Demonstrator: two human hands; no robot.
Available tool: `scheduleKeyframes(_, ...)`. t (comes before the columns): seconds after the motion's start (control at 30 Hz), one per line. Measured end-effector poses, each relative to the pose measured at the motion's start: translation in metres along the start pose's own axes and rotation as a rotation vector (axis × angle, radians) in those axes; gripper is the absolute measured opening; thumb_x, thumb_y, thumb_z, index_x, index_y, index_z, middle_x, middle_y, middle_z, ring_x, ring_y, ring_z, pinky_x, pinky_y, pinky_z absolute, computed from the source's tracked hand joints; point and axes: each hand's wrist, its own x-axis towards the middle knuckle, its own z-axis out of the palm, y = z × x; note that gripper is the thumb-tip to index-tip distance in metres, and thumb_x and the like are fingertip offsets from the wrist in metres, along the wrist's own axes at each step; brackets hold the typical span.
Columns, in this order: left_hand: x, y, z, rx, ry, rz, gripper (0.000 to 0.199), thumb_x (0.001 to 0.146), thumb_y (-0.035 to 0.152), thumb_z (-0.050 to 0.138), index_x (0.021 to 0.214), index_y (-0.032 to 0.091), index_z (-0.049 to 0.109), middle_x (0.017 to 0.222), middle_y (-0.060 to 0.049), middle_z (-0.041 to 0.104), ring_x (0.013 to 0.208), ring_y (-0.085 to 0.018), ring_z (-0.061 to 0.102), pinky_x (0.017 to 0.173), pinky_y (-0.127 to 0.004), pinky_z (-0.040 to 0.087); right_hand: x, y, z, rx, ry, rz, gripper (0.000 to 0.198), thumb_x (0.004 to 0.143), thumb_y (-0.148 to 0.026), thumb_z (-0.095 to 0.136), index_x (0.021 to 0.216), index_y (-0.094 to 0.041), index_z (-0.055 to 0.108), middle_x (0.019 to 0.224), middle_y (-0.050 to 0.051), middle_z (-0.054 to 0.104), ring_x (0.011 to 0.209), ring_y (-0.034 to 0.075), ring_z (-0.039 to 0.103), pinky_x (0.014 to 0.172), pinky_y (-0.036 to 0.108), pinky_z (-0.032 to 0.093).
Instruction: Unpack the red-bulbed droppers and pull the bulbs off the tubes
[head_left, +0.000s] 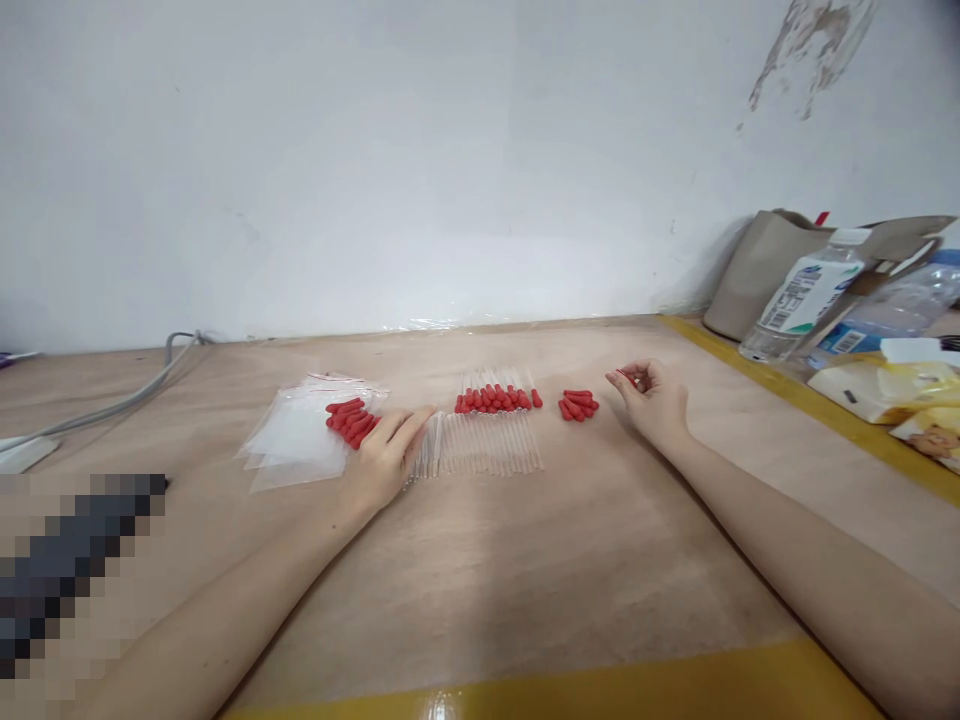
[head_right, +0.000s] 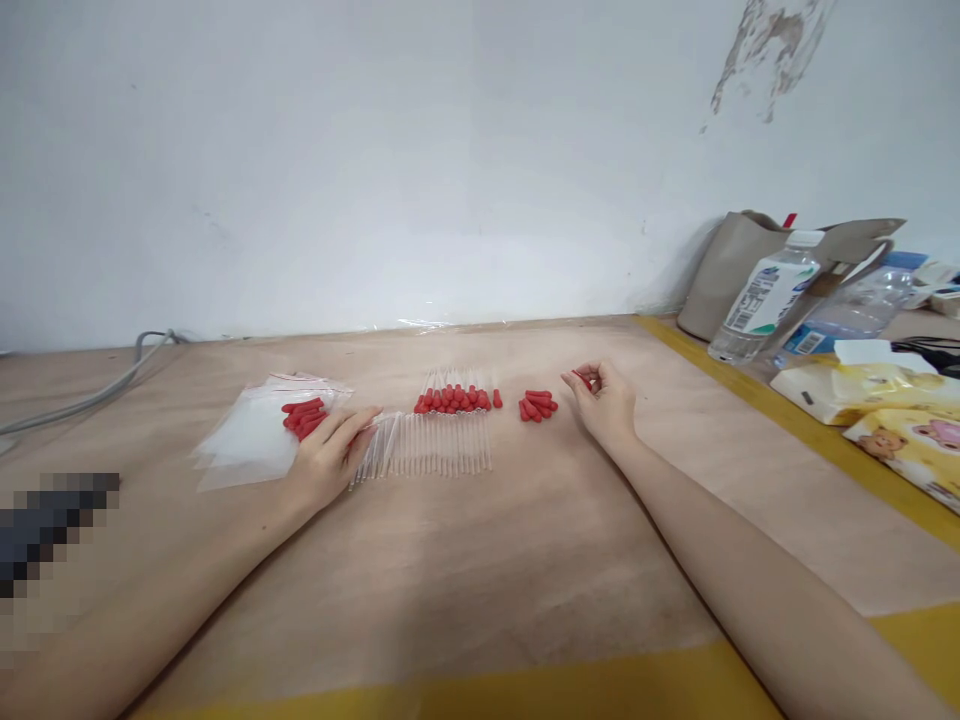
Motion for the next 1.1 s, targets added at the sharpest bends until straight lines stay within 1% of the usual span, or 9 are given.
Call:
scheduleKeyframes(0.1,-0.002,0.000,0.000,-0.010,-0.048,0.002,0.035,0.086,0.016,0.043,0.120,0.020,0.045,0.097,-0.007,0.059,0.087,-0.016,0.058,0.077,-0.028,0.049,-0.002,-0.003,0.000,-0.027,-0.033,-0.016,0.025,0.071,-0.041,0.056,0.077,-0.017,0.058,0.062,0.001,0.056,0.049,0.011,0.042,0.050,0.027,0.038)
scheduleKeyframes(0.23,-0.004,0.004,-0.003,-0.037,-0.100,-0.020,0.036,0.084,0.020,0.047,0.120,0.020,0.047,0.094,-0.006,0.061,0.081,-0.015,0.060,0.071,-0.025,0.050,-0.003,-0.003,0.000,-0.055,-0.069,-0.044,0.026,0.073,-0.036,0.053,0.085,-0.015,0.062,0.062,0.002,0.057,0.051,0.012,0.046,0.052,0.028,0.041)
scheduleKeyframes(0.33,-0.005,0.007,-0.005,-0.061,-0.143,-0.031,0.036,0.083,0.025,0.049,0.118,0.019,0.050,0.090,-0.006,0.063,0.080,-0.015,0.061,0.069,-0.025,0.051,-0.003,-0.001,0.001,-0.035,-0.086,-0.090,0.026,0.073,-0.034,0.051,0.085,-0.015,0.065,0.073,0.006,0.059,0.056,0.013,0.049,0.056,0.029,0.044)
scheduleKeyframes(0.43,-0.004,0.009,-0.007,-0.079,-0.171,-0.022,0.036,0.082,0.030,0.051,0.116,0.018,0.051,0.092,-0.007,0.063,0.083,-0.018,0.060,0.072,-0.028,0.051,-0.004,-0.001,0.004,0.021,-0.137,-0.072,0.028,0.073,-0.033,0.051,0.087,-0.014,0.065,0.082,0.009,0.061,0.058,0.013,0.052,0.057,0.030,0.045)
scheduleKeyframes(0.57,-0.002,0.013,-0.011,-0.115,-0.204,-0.024,0.034,0.081,0.034,0.054,0.110,0.018,0.055,0.096,-0.008,0.062,0.087,-0.019,0.059,0.076,-0.031,0.050,-0.004,0.000,0.010,0.036,-0.196,-0.045,0.029,0.071,-0.035,0.056,0.090,-0.014,0.062,0.075,0.006,0.062,0.059,0.014,0.053,0.056,0.029,0.044)
scheduleKeyframes(0.83,0.002,0.018,-0.013,-0.162,-0.218,-0.058,0.027,0.081,0.034,0.054,0.101,0.017,0.059,0.095,-0.008,0.061,0.088,-0.018,0.058,0.077,-0.032,0.049,-0.007,-0.007,0.009,-0.010,-0.264,-0.203,0.023,0.070,-0.037,0.061,0.084,-0.019,0.060,0.079,0.004,0.065,0.075,0.018,0.054,0.072,0.034,0.044)
scheduleKeyframes(0.93,0.002,0.017,-0.015,-0.160,-0.255,-0.047,0.031,0.079,0.036,0.056,0.103,0.017,0.058,0.101,-0.009,0.060,0.094,-0.021,0.057,0.082,-0.035,0.048,-0.009,-0.012,0.008,-0.043,-0.304,-0.212,0.026,0.069,-0.039,0.062,0.087,-0.021,0.061,0.078,0.003,0.066,0.077,0.019,0.054,0.074,0.036,0.043)
scheduleKeyframes(1.0,0.002,0.015,-0.018,-0.163,-0.307,-0.021,0.040,0.076,0.040,0.059,0.109,0.018,0.057,0.111,-0.010,0.057,0.104,-0.024,0.053,0.088,-0.039,0.045,-0.009,-0.012,0.007,-0.064,-0.319,-0.200,0.027,0.069,-0.041,0.062,0.088,-0.021,0.062,0.077,0.003,0.066,0.079,0.021,0.054,0.074,0.037,0.042)
scheduleKeyframes(1.1,0.001,0.015,-0.019,-0.189,-0.360,0.005,0.048,0.074,0.042,0.060,0.115,0.019,0.053,0.120,-0.010,0.053,0.113,-0.026,0.048,0.095,-0.042,0.041,-0.008,-0.010,0.007,-0.080,-0.287,-0.177,0.025,0.072,-0.042,0.059,0.085,-0.021,0.063,0.077,0.004,0.066,0.078,0.021,0.054,0.072,0.037,0.041)
